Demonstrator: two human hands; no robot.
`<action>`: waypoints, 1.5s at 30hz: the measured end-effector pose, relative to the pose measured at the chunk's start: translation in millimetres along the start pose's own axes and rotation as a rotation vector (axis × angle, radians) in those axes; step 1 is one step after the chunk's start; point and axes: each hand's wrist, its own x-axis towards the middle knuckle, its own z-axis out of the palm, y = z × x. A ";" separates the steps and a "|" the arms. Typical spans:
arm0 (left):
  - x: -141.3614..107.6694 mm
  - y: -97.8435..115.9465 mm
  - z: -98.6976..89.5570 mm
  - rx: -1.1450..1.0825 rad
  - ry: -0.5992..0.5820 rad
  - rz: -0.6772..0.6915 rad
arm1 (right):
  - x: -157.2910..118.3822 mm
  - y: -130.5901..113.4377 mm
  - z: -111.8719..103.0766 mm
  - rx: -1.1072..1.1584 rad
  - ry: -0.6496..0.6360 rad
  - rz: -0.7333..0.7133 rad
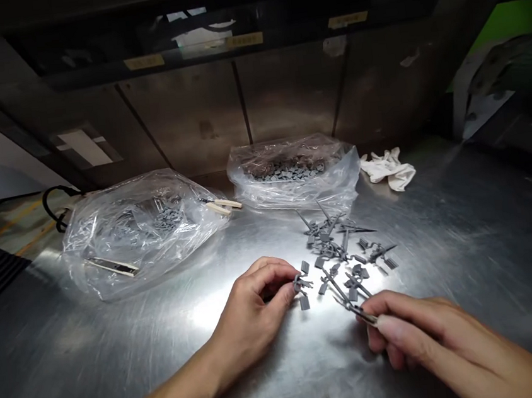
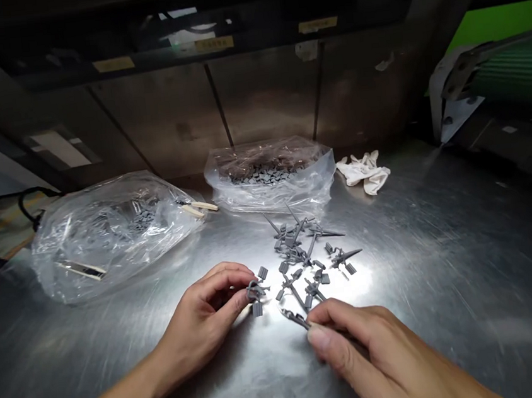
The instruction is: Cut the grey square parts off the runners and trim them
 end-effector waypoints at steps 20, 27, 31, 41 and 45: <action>-7.7 21.6 2.0 -0.556 0.013 -0.445 | -0.9 -15.9 0.9 0.163 -0.216 -0.065; -8.6 26.8 1.2 -0.580 0.021 -0.462 | 1.7 -15.3 1.8 0.169 -0.090 -0.112; -8.6 27.1 1.5 -0.529 0.085 -0.405 | 5.5 -26.0 2.7 0.190 -0.137 -0.115; -13.8 29.5 -1.4 -0.460 0.103 -0.294 | 12.3 -35.3 8.8 0.406 -0.337 -0.126; -14.5 31.1 -1.3 -0.512 0.040 -0.288 | 7.1 -36.8 8.9 0.323 -0.269 -0.116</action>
